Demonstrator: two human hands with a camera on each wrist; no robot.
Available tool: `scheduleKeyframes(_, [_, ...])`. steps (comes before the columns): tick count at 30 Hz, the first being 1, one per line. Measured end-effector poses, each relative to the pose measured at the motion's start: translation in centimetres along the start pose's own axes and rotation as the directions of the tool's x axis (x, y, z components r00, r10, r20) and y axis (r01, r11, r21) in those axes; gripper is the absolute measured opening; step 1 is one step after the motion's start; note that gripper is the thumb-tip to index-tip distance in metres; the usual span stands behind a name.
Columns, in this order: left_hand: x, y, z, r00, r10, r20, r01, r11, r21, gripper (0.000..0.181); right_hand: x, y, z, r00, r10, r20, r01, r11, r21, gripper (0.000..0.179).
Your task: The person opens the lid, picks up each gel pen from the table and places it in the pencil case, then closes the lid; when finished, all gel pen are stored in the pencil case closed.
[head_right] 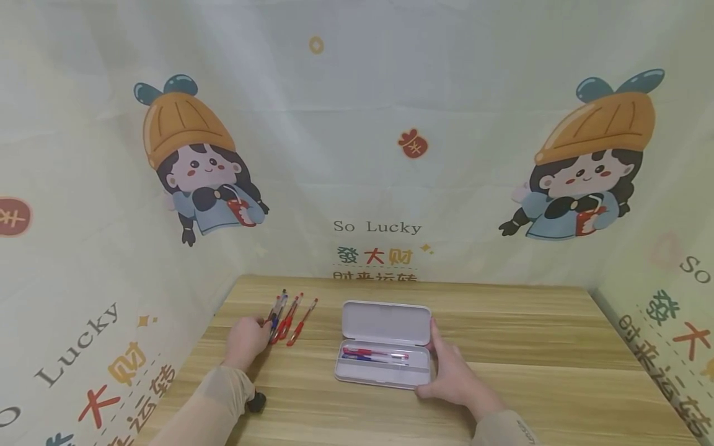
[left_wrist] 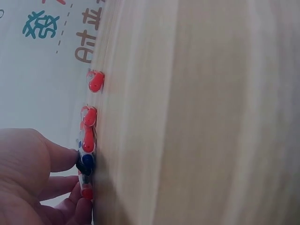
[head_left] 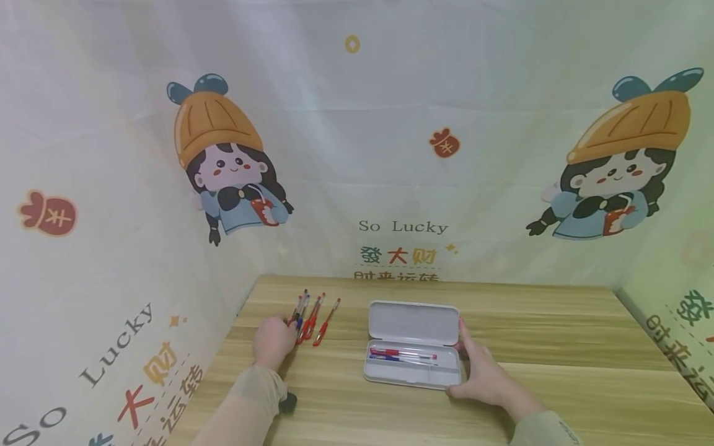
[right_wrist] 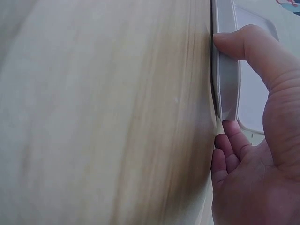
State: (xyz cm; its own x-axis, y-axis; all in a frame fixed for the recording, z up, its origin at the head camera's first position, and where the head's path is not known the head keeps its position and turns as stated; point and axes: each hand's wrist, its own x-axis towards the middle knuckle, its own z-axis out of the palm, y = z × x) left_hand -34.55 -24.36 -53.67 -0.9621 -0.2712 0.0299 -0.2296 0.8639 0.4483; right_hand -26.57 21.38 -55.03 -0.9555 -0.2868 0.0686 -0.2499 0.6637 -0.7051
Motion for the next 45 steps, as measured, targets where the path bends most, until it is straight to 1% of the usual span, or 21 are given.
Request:
scheduleKeyframes(7, [0.2, -0.3, 0.4, 1.000, -0.023, 0.002, 0.023, 1.000, -0.017, 0.040, -0.1, 0.0, 0.1, 1.000, 0.000, 0.004, 0.000, 1.000, 0.001, 0.157])
scheduleKeyframes(11, [0.3, -0.4, 0.5, 1.000, -0.019, -0.004, 0.019, 1.000, -0.022, 0.036, -0.1, 0.0, 0.1, 1.000, 0.003, 0.003, -0.003, 1.000, 0.006, 0.157])
scheduleKeyframes(16, [0.2, -0.4, 0.3, 1.000, -0.004, -0.027, 0.003, 0.999, -0.045, 0.032, 0.0, 0.3, 0.2, 1.000, 0.001, -0.003, -0.001, 1.000, 0.009, 0.157])
scheduleKeyframes(22, [0.0, -0.4, 0.1, 0.997, -0.004, -0.080, -0.004, 0.995, -0.099, 0.030, 0.1, 0.5, 0.2, 1.000, 0.005, -0.010, -0.005, 1.000, 0.008, 0.157])
scheduleKeyframes(26, [-0.2, -0.2, 0.2, 0.996, -0.004, -0.088, -0.007, 0.992, -0.126, 0.031, 0.0, 0.4, 0.1, 1.000, 0.008, -0.002, -0.008, 1.000, 0.008, 0.157])
scheduleKeyframes(30, [-0.3, 0.5, 0.2, 0.994, 0.039, -0.107, -0.054, 0.988, -0.146, 0.030, -0.1, 0.2, 0.0, 1.000, 0.009, 0.004, -0.009, 1.000, 0.005, 0.157])
scheduleKeyframes(37, [-0.8, 2.8, 0.2, 0.980, 0.126, -0.156, -0.152, 0.974, -0.170, 0.027, -0.1, 0.1, -0.1, 1.000, 0.019, 0.016, -0.019, 1.000, 0.004, 0.157])
scheduleKeyframes(42, [-1.7, 4.8, -0.1, 0.969, 0.179, -0.168, -0.212, 0.955, -0.207, 0.023, -0.1, -0.1, -0.1, 1.000, 0.022, 0.014, -0.022, 1.000, 0.002, 0.156])
scheduleKeyframes(45, [-2.3, 6.0, -0.4, 0.964, 0.209, -0.163, -0.245, 0.939, -0.242, 0.021, -0.1, -0.2, -0.1, 1.000, 0.019, 0.010, -0.019, 1.000, 0.001, 0.156])
